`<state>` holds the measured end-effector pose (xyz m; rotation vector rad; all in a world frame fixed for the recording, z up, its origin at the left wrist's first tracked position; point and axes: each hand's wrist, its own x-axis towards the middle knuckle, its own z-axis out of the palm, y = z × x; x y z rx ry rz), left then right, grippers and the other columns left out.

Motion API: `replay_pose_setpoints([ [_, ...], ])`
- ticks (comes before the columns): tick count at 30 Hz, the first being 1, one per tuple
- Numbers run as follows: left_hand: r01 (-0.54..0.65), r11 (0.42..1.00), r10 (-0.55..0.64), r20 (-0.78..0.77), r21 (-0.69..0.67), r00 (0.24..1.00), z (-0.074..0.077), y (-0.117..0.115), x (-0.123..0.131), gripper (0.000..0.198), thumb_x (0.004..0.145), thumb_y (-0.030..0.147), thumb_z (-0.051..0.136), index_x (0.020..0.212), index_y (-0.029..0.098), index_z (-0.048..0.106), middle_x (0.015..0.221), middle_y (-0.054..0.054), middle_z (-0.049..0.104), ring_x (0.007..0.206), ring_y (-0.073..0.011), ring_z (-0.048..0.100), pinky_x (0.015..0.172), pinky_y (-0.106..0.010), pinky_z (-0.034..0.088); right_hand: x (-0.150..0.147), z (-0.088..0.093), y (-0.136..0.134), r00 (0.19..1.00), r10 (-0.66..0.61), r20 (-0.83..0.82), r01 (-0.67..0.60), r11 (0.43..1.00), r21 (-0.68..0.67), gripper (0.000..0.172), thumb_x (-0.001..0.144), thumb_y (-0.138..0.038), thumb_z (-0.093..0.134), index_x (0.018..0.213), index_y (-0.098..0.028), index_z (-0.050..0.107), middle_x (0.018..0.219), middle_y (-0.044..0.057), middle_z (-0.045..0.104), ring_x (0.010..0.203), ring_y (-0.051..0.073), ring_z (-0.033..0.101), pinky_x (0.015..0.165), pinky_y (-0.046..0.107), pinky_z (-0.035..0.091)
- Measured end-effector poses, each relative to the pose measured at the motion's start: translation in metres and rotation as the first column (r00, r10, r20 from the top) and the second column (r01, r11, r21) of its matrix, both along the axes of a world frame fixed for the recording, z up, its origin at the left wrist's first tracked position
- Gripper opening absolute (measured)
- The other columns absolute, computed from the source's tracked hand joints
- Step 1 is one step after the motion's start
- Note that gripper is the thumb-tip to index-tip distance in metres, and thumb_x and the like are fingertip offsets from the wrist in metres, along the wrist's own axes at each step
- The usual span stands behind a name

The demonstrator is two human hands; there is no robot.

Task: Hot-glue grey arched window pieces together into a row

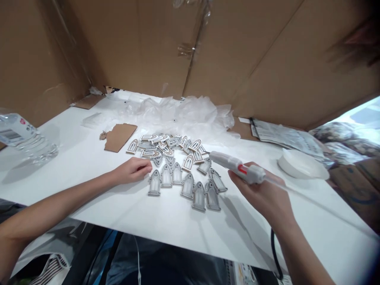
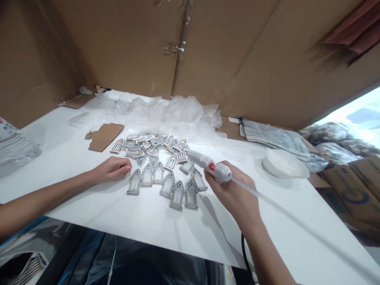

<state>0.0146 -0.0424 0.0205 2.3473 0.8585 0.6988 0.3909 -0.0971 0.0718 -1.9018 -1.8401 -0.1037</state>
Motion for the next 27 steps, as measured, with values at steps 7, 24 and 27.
replay_pose_setpoints([
  [7,-0.081,0.995,0.085,-0.07,0.052,0.994,-0.003,0.001,0.003,0.034,0.099,0.032,0.033,0.071,0.019,0.048,0.064,0.002,0.051,0.059,-0.0116,0.048,0.061,-0.023,0.039,0.054,-0.02,-0.018,0.854,-0.068,0.516,0.072,0.997,0.013,0.019,0.089,-0.027,0.046,0.091,-0.017,0.063,0.09,0.009,0.063,0.065,0.019,0.055,0.05,0.029,0.021],
  [24,-0.049,0.999,0.05,-0.199,0.007,0.979,0.002,-0.027,0.009,0.077,0.068,0.054,0.077,0.131,0.023,0.046,0.135,-0.015,0.055,0.119,-0.0338,0.056,0.101,-0.048,0.045,0.084,-0.034,-0.009,0.91,-0.121,0.396,0.202,0.964,-0.172,0.031,0.084,-0.031,0.051,0.109,-0.016,0.059,0.107,0.012,0.055,0.07,0.02,0.058,0.053,0.03,0.027],
  [27,-0.06,0.998,0.06,-0.189,0.004,0.98,0.0,-0.028,0.01,0.073,0.071,0.051,0.075,0.131,0.022,0.045,0.135,-0.014,0.055,0.121,-0.0328,0.055,0.102,-0.047,0.044,0.091,-0.034,-0.006,0.949,-0.086,0.303,0.165,0.955,-0.246,0.036,0.08,-0.034,0.054,0.112,-0.018,0.057,0.109,0.01,0.054,0.069,0.018,0.058,0.054,0.029,0.032],
])
